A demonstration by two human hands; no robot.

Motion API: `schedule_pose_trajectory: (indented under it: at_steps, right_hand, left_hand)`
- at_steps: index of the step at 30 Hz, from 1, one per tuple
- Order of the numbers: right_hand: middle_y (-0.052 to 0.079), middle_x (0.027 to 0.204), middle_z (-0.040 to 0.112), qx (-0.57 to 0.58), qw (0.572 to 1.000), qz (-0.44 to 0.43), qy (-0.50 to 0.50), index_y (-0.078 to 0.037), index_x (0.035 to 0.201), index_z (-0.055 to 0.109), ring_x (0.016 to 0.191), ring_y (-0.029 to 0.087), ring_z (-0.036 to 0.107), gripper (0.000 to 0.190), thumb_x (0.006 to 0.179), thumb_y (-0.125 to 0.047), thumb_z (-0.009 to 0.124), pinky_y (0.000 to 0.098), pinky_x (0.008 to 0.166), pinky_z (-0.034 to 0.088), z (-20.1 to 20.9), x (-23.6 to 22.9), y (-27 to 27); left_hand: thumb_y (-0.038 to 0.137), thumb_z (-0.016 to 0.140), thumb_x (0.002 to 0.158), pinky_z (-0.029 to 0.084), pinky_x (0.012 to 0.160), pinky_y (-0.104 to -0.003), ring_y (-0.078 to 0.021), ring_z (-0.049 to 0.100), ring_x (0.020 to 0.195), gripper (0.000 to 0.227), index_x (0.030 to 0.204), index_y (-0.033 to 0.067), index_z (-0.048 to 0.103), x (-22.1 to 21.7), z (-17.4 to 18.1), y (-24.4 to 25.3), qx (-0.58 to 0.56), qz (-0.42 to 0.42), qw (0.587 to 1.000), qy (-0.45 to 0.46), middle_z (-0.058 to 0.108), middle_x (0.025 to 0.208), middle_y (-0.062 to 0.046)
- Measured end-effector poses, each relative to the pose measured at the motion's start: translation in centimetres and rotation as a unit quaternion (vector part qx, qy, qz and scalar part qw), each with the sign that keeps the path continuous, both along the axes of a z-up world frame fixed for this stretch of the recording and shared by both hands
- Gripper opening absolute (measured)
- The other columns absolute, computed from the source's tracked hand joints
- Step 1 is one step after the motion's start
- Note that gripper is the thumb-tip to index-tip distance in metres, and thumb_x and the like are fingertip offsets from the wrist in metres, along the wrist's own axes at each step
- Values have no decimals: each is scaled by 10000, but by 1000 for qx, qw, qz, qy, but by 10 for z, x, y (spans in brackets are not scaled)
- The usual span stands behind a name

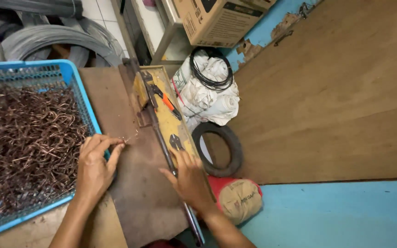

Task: Bending short pieces of copper wire using a manual bending jig and sorting them into baskets.

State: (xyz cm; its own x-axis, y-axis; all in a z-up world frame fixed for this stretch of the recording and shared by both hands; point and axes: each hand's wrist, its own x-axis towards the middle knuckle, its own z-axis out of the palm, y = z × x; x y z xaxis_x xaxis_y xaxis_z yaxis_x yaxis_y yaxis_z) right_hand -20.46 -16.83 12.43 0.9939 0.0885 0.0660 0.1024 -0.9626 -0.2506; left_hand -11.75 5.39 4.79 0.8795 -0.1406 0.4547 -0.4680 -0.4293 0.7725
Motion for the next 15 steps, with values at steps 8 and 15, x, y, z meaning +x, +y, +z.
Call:
schedule_pose_trajectory:
  at_steps: [8,15]
  right_hand:
    - [230,1281,681,558,824,22,94,-71,1413,618,1153,251,688,477,966,-178,746,319,1003,553,-37,76,45]
    - [140,1060,782,587,805,17,76,-72,1246,748,979,141,721,325,933,-153,780,299,906,591,-24,78,77]
  left_hand:
    - [145,749,924,505,901,-504,-388,665,962,95,1000,104,788,-9,-1,19,-39,-6,997,71,698,932,-135]
    - [164,764,911,541,911,-474,-348,695,943,93,990,136,804,-10,-12,45,-76,-4,992,98,722,928,-107]
